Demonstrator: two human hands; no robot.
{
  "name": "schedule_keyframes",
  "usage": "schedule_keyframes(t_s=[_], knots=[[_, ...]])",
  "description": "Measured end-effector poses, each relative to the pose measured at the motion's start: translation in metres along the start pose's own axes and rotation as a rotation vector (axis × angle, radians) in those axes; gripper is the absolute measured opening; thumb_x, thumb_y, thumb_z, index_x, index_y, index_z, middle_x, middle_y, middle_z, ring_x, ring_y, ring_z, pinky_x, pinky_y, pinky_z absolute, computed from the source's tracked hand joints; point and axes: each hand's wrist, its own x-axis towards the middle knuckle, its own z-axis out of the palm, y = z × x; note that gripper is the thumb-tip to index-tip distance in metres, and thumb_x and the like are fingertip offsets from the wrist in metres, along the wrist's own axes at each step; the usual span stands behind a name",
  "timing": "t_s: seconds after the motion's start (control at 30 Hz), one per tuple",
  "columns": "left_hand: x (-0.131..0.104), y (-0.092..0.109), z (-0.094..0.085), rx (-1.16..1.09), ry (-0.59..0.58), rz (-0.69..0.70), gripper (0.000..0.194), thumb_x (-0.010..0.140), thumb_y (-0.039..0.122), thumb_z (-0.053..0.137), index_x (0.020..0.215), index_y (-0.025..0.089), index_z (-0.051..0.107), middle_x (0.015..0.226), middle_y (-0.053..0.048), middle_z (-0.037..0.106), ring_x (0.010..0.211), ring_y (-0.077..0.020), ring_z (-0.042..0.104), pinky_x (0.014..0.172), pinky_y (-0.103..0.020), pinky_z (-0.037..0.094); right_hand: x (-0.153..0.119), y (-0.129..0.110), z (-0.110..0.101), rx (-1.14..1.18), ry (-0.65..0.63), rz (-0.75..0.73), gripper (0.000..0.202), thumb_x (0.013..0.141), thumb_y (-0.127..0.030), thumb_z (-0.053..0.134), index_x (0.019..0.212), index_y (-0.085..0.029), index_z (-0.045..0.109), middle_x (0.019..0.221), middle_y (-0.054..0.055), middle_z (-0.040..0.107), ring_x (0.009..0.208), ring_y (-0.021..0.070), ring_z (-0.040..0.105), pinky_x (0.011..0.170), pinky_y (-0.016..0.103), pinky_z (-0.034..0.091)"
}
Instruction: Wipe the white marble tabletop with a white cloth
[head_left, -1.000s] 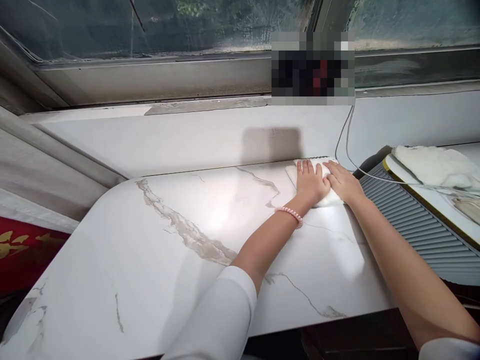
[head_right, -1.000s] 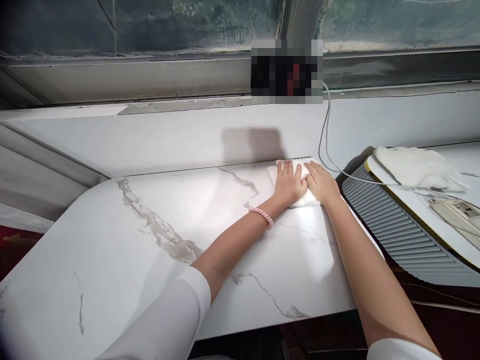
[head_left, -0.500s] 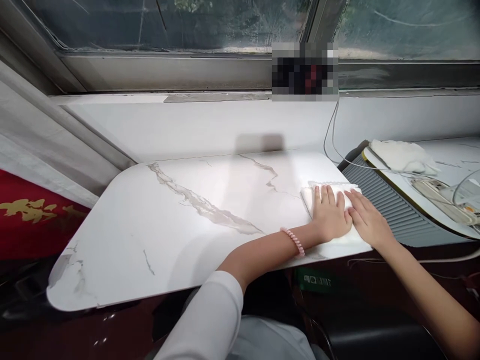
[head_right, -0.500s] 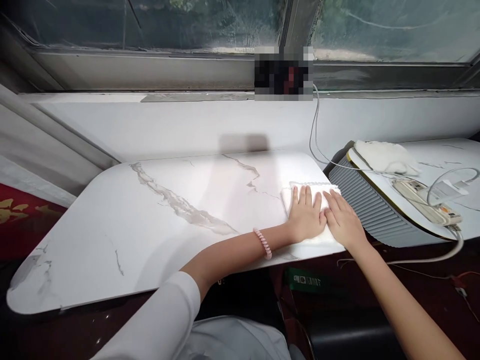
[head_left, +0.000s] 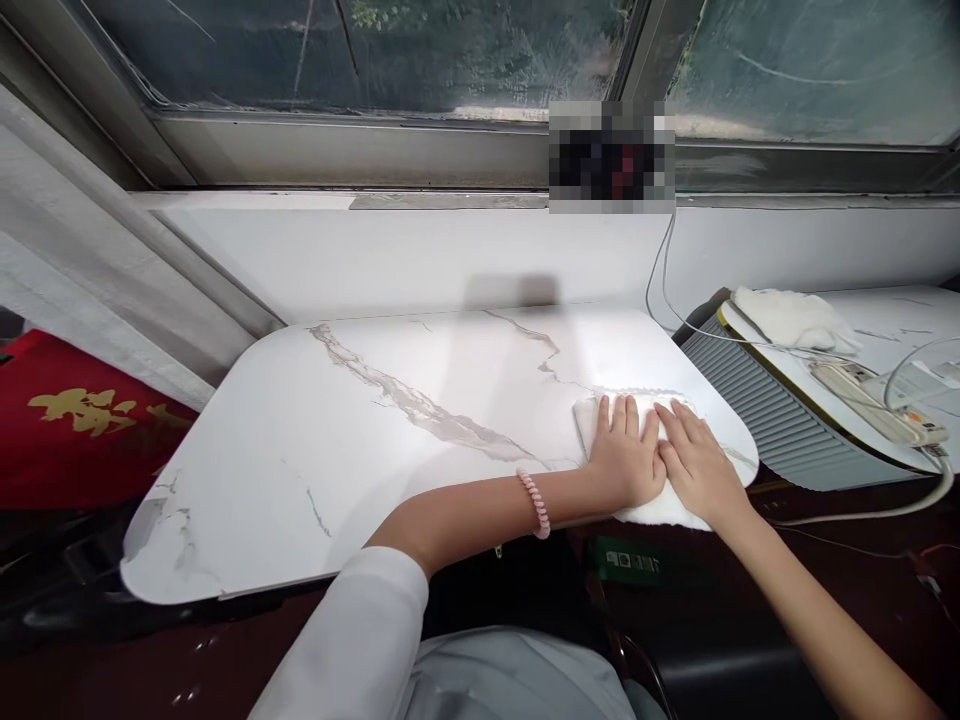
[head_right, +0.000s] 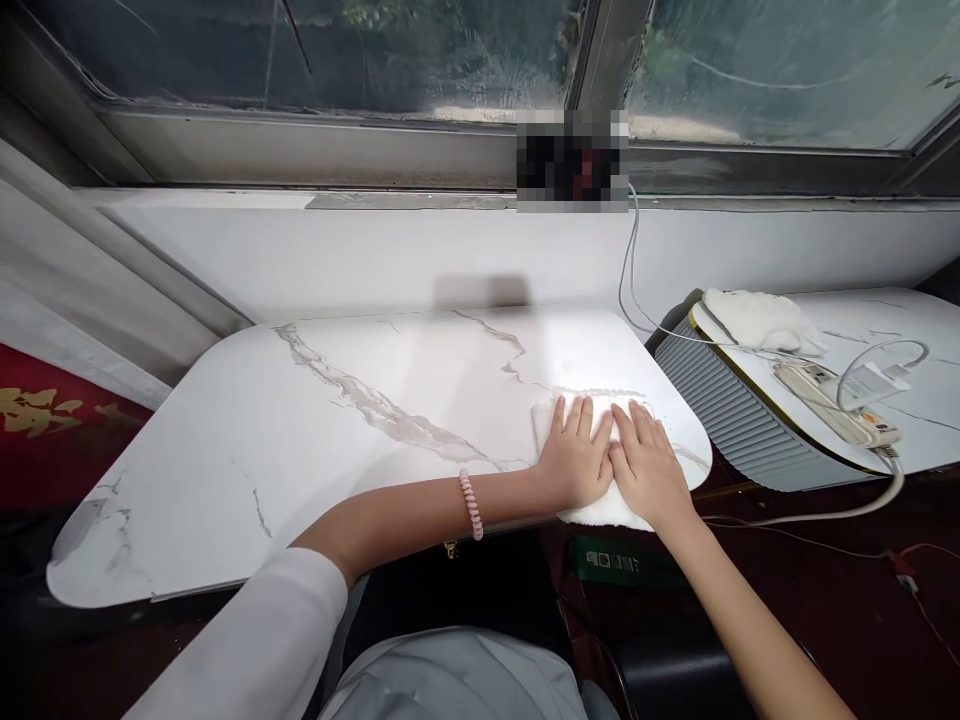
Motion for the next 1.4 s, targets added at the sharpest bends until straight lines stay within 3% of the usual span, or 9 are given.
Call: schedule_keyframes(t_s=[0.2,0.43,0.57,0.8,0.93,1.07,1.27,1.4], knots=[[0.025,-0.041,-0.002,-0.024,-0.053,-0.047,0.055,0.097,0.033,0.035,0.147,0.010,0.036,0.151,-0.021,0.037,0.142,-0.0309,0.031,0.118,-0.053,0.016,0.047,-0.014,0.015,0.008,0.018,0.007,0.053,0.095,-0.031,0.025,0.142,-0.016,0.043,0.148,0.014,0.045,0.140,0.0292,0.036,0.113,0.053,0.032],[0.084,-0.120,0.004,-0.025,-0.121,-0.140,0.053,0.099,0.036,0.028,0.148,0.018,0.035,0.155,-0.014,0.033,0.145,-0.0239,0.025,0.119,-0.050,0.013,0.147,-0.033,0.050,0.063,0.086,0.022,0.051,0.092,-0.026,0.030,0.138,-0.017,0.048,0.145,0.013,0.049,0.138,0.0291,0.039,0.112,0.053,0.033],[0.108,-0.158,0.005,-0.010,-0.084,-0.207,0.052,0.099,0.034,0.027,0.148,0.018,0.035,0.155,-0.013,0.034,0.145,-0.0238,0.026,0.119,-0.050,0.011,0.197,-0.045,0.063,0.069,0.064,0.028,0.050,0.091,-0.024,0.030,0.136,-0.017,0.050,0.145,0.013,0.049,0.136,0.0292,0.040,0.111,0.052,0.033],[0.125,-0.190,0.007,-0.010,-0.017,-0.281,0.050,0.098,0.030,0.027,0.146,0.019,0.038,0.150,-0.012,0.041,0.141,-0.0232,0.032,0.120,-0.049,0.012,0.242,-0.058,0.072,0.059,0.033,-0.001,0.052,0.090,-0.021,0.030,0.136,-0.013,0.051,0.144,0.015,0.050,0.135,0.0280,0.042,0.112,0.044,0.034],[0.125,-0.188,0.010,-0.012,0.018,-0.319,0.050,0.098,0.031,0.028,0.145,0.018,0.040,0.152,-0.011,0.039,0.142,-0.0243,0.031,0.121,-0.049,0.010,0.241,-0.058,0.071,0.106,0.055,-0.007,0.051,0.089,-0.022,0.032,0.136,-0.016,0.052,0.144,0.012,0.050,0.134,0.0294,0.043,0.111,0.048,0.035],[0.110,-0.177,0.007,-0.007,-0.010,-0.323,0.052,0.099,0.034,0.029,0.147,0.016,0.038,0.154,-0.012,0.035,0.144,-0.0249,0.026,0.121,-0.050,0.008,0.220,-0.060,0.064,0.068,-0.031,-0.003,0.054,0.093,-0.025,0.026,0.141,-0.011,0.046,0.150,0.015,0.043,0.139,0.0278,0.037,0.115,0.045,0.030],[0.052,-0.133,-0.005,0.002,-0.024,-0.320,0.054,0.099,0.035,0.030,0.148,0.013,0.036,0.155,-0.016,0.033,0.145,-0.0298,0.025,0.119,-0.055,0.009,0.153,-0.065,0.051,0.080,-0.033,-0.124,0.053,0.096,-0.029,0.024,0.142,-0.013,0.044,0.152,0.014,0.040,0.143,0.0269,0.031,0.115,0.049,0.028],[0.008,-0.102,-0.016,-0.012,-0.045,-0.300,0.054,0.099,0.034,0.030,0.148,0.012,0.035,0.155,-0.018,0.032,0.145,-0.0323,0.023,0.118,-0.058,0.011,0.098,-0.080,0.038,0.155,-0.008,-0.064,0.051,0.096,-0.029,0.026,0.140,-0.014,0.047,0.151,0.013,0.041,0.142,0.0265,0.032,0.115,0.049,0.028]])
